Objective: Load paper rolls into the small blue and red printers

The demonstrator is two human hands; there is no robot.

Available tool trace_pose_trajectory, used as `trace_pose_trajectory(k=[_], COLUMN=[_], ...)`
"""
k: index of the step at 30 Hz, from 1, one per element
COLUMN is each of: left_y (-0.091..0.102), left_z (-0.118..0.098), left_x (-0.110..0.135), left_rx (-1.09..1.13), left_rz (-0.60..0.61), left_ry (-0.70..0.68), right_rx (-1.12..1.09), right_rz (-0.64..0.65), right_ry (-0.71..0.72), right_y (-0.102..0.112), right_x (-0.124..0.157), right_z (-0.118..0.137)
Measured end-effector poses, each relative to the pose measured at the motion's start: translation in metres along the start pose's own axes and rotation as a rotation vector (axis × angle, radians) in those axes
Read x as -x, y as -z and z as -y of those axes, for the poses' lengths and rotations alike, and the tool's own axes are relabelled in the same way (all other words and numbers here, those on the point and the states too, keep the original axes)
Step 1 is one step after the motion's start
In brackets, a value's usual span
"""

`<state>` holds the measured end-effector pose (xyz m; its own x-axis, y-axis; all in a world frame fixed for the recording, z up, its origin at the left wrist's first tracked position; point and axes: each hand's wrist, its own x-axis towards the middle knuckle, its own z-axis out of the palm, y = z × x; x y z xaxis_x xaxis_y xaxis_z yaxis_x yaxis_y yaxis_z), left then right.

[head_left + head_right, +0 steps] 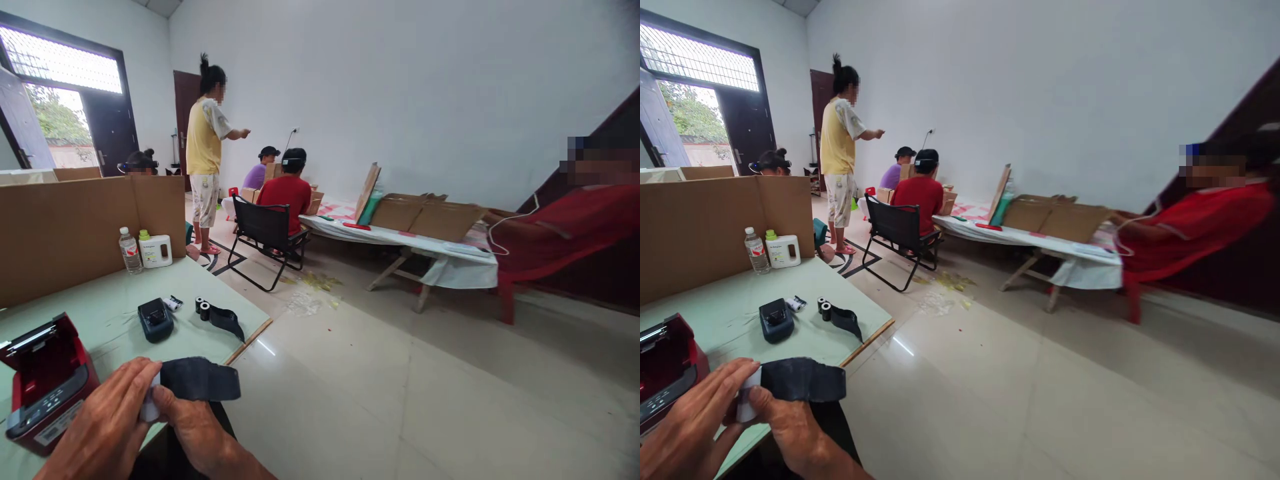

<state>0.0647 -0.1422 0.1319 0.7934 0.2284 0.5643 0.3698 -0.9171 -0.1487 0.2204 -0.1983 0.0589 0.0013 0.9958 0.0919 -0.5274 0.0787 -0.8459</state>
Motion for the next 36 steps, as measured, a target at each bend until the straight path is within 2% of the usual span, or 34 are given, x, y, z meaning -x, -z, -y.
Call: trace_pose_trajectory(k=[4, 8, 13, 16, 20, 27, 31, 36], left_y=[-0.015, -0.021, -0.014, -0.009, -0.003, 0.001, -0.012, -0.039], left_z=[0.001, 0.002, -0.001, -0.006, -0.009, -0.009, -0.006, 0.003], left_x=[-0.001, 0.002, 0.011, 0.013, 0.013, 0.009, 0.009, 0.014], left_rx=[0.006, 0.141, 0.411, 0.462, 0.397, 0.222, 0.105, -0.005], left_rz=[0.031, 0.101, -0.007, -0.051, -0.046, 0.049, 0.160, 0.341], left_ry=[0.031, 0.154, 0.368, 0.380, 0.330, 0.212, 0.199, 0.290], right_rx=[0.033, -0.120, -0.330, -0.328, -0.281, -0.189, -0.093, 0.029], right_rz=[-0.051, -0.092, 0.096, 0.151, 0.147, 0.061, -0.088, -0.161], right_ry=[-0.032, -0.075, -0.172, -0.177, -0.167, -0.152, -0.175, -0.174], right_y=[0.001, 0.001, 0.001, -0.002, -0.005, -0.003, 0.001, 0.004], right_x=[-0.008, -0.016, -0.010, -0.005, -0.002, -0.006, -0.016, -0.032], right_z=[-0.004, -0.014, -0.005, 0.006, 0.008, -0.012, -0.027, -0.044])
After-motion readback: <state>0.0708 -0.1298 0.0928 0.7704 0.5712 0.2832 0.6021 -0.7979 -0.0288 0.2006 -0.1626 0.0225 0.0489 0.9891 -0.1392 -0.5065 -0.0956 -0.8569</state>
